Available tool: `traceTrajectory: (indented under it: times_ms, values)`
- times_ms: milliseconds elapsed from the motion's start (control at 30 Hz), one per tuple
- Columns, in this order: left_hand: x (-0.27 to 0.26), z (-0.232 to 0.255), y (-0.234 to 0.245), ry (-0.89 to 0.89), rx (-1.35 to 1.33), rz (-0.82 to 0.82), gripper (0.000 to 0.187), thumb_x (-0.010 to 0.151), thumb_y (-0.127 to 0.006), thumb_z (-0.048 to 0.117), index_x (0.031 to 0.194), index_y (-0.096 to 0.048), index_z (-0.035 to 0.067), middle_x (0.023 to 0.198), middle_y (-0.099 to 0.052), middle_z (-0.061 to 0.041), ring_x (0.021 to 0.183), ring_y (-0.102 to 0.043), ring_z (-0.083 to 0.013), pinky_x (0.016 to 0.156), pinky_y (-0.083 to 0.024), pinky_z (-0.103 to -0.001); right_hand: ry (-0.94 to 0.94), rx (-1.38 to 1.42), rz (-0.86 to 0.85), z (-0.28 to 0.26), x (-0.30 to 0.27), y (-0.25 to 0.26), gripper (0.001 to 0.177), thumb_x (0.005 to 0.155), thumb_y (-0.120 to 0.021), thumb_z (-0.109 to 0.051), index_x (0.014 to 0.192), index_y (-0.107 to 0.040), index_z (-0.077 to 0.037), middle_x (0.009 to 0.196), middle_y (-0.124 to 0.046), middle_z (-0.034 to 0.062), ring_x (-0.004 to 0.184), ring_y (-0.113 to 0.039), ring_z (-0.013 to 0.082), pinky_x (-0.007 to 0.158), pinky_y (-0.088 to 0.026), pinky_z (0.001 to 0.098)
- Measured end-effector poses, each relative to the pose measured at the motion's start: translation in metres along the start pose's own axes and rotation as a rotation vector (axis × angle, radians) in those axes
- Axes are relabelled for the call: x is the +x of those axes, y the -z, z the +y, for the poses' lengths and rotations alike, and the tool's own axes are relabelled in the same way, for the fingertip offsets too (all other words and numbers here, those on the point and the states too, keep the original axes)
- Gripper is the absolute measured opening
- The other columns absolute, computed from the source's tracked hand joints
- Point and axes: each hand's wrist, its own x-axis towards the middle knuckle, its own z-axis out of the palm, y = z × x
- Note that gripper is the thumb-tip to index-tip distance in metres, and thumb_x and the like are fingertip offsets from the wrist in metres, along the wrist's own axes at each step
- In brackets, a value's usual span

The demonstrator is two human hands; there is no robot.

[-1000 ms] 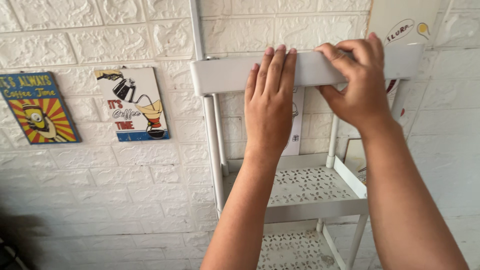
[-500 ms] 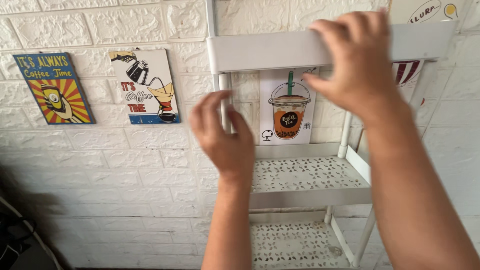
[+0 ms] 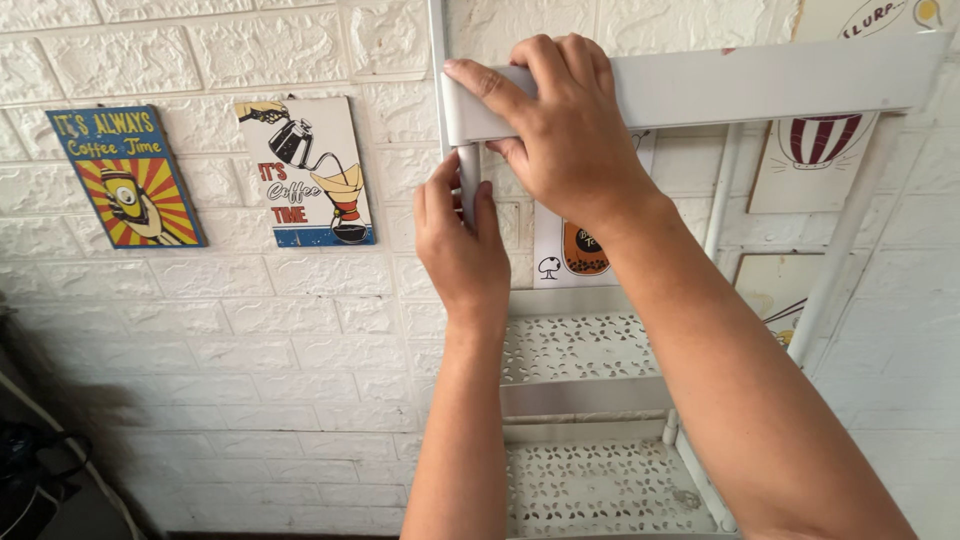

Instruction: The person assembles a white plastic shelving unit by inserting vertical poles into the corner holes of perforated shelves and securing them with small white plastic caps. The person attaches multiple shelves to the frame and adds small hooks to the top shelf.

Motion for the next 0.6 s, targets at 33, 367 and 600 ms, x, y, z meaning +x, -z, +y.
traceTrajectory:
  times_ms: [33,367,600]
  values:
    - [0.0,0.001,0.0,-0.009,-0.024,0.011,0.032,0.099,-0.067,0.004,0.131,-0.062,0.001,0.112,-0.066,-0.012,0.091,-0.068,-0.023,0.08,-0.056,-0.035,0.0,-0.009,0.001,0.001,-0.001,0.001,0.066,0.092,-0.086,-0.019,0.152,-0.059,-0.026,0.122,-0.055,0.0074,0.116,-0.05,0.0284,0.11,-0.037,0.0498]
    - [0.003,0.001,0.003,0.014,-0.041,0.0,0.031,0.092,-0.073,0.001,0.122,-0.064,-0.001,0.104,-0.068,-0.011,0.087,-0.066,-0.0196,0.077,-0.057,-0.033,-0.022,0.066,-0.076,-0.002,0.001,0.017,0.071,0.083,-0.082,-0.008,0.149,-0.061,-0.02,0.119,-0.059,0.0084,0.114,-0.053,0.0294,0.107,-0.038,0.048]
    - [0.008,-0.002,0.008,0.096,-0.111,-0.076,0.056,0.09,-0.073,-0.003,0.14,-0.05,0.003,0.096,-0.065,-0.008,0.081,-0.065,-0.0174,0.074,-0.056,-0.032,-0.031,0.129,-0.067,-0.017,0.011,0.0,0.059,0.085,-0.079,-0.002,0.141,-0.061,-0.002,0.135,-0.063,0.0115,0.128,-0.057,0.0293,0.119,-0.033,0.0515]
